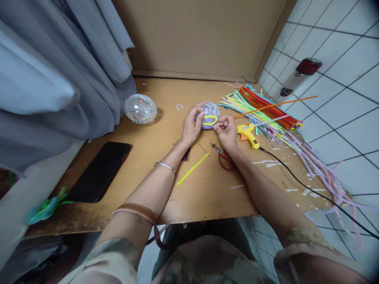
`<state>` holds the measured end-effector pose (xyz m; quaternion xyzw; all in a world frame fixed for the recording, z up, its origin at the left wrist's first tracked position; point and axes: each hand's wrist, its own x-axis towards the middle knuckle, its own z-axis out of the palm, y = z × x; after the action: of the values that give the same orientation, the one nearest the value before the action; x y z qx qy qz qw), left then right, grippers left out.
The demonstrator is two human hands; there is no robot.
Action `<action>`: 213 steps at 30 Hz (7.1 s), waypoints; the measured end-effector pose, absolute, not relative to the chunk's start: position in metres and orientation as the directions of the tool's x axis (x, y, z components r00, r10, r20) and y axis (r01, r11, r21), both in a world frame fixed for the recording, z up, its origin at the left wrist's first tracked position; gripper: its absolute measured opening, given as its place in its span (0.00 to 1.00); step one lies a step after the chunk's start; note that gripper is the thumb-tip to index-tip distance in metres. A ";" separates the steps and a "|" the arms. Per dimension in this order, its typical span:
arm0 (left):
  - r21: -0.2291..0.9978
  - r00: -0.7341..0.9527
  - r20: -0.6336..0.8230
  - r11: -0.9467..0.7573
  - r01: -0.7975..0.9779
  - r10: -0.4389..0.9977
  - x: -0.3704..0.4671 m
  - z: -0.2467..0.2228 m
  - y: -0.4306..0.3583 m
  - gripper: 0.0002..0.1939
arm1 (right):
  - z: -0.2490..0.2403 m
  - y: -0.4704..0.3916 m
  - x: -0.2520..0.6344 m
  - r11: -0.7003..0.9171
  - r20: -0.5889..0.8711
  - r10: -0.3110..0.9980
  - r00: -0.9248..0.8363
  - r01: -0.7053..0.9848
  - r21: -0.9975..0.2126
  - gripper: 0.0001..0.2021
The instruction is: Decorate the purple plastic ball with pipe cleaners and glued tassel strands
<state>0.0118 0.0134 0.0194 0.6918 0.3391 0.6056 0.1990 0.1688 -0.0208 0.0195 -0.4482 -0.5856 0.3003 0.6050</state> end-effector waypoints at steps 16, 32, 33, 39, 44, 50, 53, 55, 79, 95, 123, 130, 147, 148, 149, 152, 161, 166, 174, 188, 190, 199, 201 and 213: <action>0.670 0.038 0.717 -0.703 0.239 0.696 0.013 0.020 0.013 0.22 | 0.020 -0.019 0.169 0.431 0.453 0.883 0.125 0.167 -0.887 0.18; 0.684 0.035 0.704 -0.691 0.233 0.709 0.013 0.021 0.011 0.21 | 0.022 -0.017 0.169 0.405 0.431 0.890 0.150 0.174 -0.897 0.17; 0.685 0.037 0.703 -0.690 0.234 0.710 0.013 0.021 0.012 0.21 | 0.022 -0.017 0.169 0.405 0.432 0.889 0.150 0.176 -0.897 0.18; 0.681 0.038 0.705 -0.692 0.239 0.708 0.013 0.021 0.011 0.22 | 0.020 -0.016 0.169 0.415 0.444 0.884 0.143 0.192 -0.889 0.18; 0.679 0.046 0.706 -0.694 0.242 0.707 0.013 0.021 0.011 0.22 | 0.022 -0.017 0.169 0.420 0.454 0.878 0.154 0.210 -0.883 0.19; 0.684 0.034 0.704 -0.690 0.237 0.709 0.013 0.021 0.012 0.22 | 0.028 -0.023 0.168 0.407 0.456 0.878 0.144 0.275 -0.871 0.16; 0.687 0.031 0.701 -0.687 0.239 0.712 0.013 0.022 0.011 0.22 | 0.031 -0.026 0.168 0.388 0.449 0.881 0.149 0.315 -0.866 0.14; 0.686 0.032 0.703 -0.689 0.233 0.711 0.013 0.022 0.011 0.22 | 0.031 -0.028 0.169 0.383 0.448 0.882 0.147 0.332 -0.862 0.14; 0.668 0.014 0.725 -0.707 0.232 0.689 0.014 0.021 0.012 0.22 | 0.041 -0.038 0.172 0.311 0.496 0.834 0.242 0.536 -0.785 0.01; 0.649 0.033 0.741 -0.728 0.221 0.671 0.012 0.017 0.015 0.22 | 0.035 -0.042 0.174 0.312 0.507 0.828 0.240 0.554 -0.772 0.04; 0.639 -0.115 0.750 -0.668 0.382 0.652 0.007 0.024 0.004 0.24 | 0.037 -0.051 0.176 0.373 0.620 0.783 0.054 0.757 -0.536 0.16; 0.735 -0.122 0.667 -0.623 0.269 0.735 0.025 0.034 -0.029 0.20 | 0.042 -0.054 0.175 0.383 0.647 0.759 0.078 0.749 -0.540 0.12; 0.927 0.025 0.373 -0.371 -0.054 0.928 0.034 0.033 -0.063 0.12 | 0.050 -0.073 0.240 -0.326 0.328 0.857 0.398 0.910 -0.255 0.27; 0.933 0.031 0.354 -0.351 -0.079 0.935 0.036 0.032 -0.064 0.12 | 0.048 -0.072 0.240 -0.325 0.325 0.856 0.403 0.907 -0.269 0.27; 0.940 0.037 0.332 -0.327 -0.102 0.943 0.038 0.032 -0.065 0.11 | 0.047 -0.070 0.240 -0.323 0.321 0.855 0.407 0.902 -0.285 0.27; 0.956 0.073 0.265 -0.252 -0.152 0.961 0.043 0.031 -0.066 0.11 | 0.051 -0.069 0.244 -0.346 0.255 0.860 0.443 0.871 -0.348 0.24; 0.966 0.089 0.127 -0.103 -0.236 0.988 0.046 0.033 -0.065 0.10 | 0.078 -0.079 0.239 -0.347 0.313 0.802 0.509 0.823 -0.450 0.24; 0.970 0.114 0.059 -0.030 -0.241 0.992 0.047 0.033 -0.066 0.09 | 0.080 -0.080 0.237 -0.313 0.323 0.822 0.470 0.845 -0.433 0.22; 0.969 0.122 0.007 0.024 -0.247 0.993 0.047 0.034 -0.065 0.06 | 0.077 -0.079 0.235 -0.211 0.395 0.822 0.410 0.864 -0.458 0.21; 0.968 0.112 -0.006 0.034 -0.248 0.994 0.047 0.038 -0.067 0.05 | 0.082 -0.084 0.229 -0.221 0.330 0.866 0.376 0.879 -0.422 0.25; 0.969 0.117 -0.003 0.032 -0.244 0.993 0.046 0.037 -0.067 0.05 | 0.082 -0.084 0.229 -0.214 0.335 0.864 0.376 0.876 -0.432 0.25; 0.971 0.114 0.003 0.025 -0.238 0.993 0.046 0.037 -0.066 0.05 | 0.078 -0.083 0.229 -0.192 0.348 0.860 0.372 0.870 -0.454 0.25; 0.971 0.114 0.002 0.025 -0.238 0.994 0.047 0.036 -0.066 0.05 | 0.078 -0.083 0.229 -0.190 0.351 0.861 0.369 0.872 -0.452 0.24; 0.969 0.108 -0.017 0.043 -0.242 0.994 0.046 0.040 -0.067 0.04 | 0.078 -0.083 0.230 -0.212 0.352 0.856 0.378 0.878 -0.428 0.22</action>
<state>0.0465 -0.0671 0.0399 0.4529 0.4151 0.5230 0.5909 0.2299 -0.0830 0.0777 -0.7782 -0.5573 -0.0191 0.2889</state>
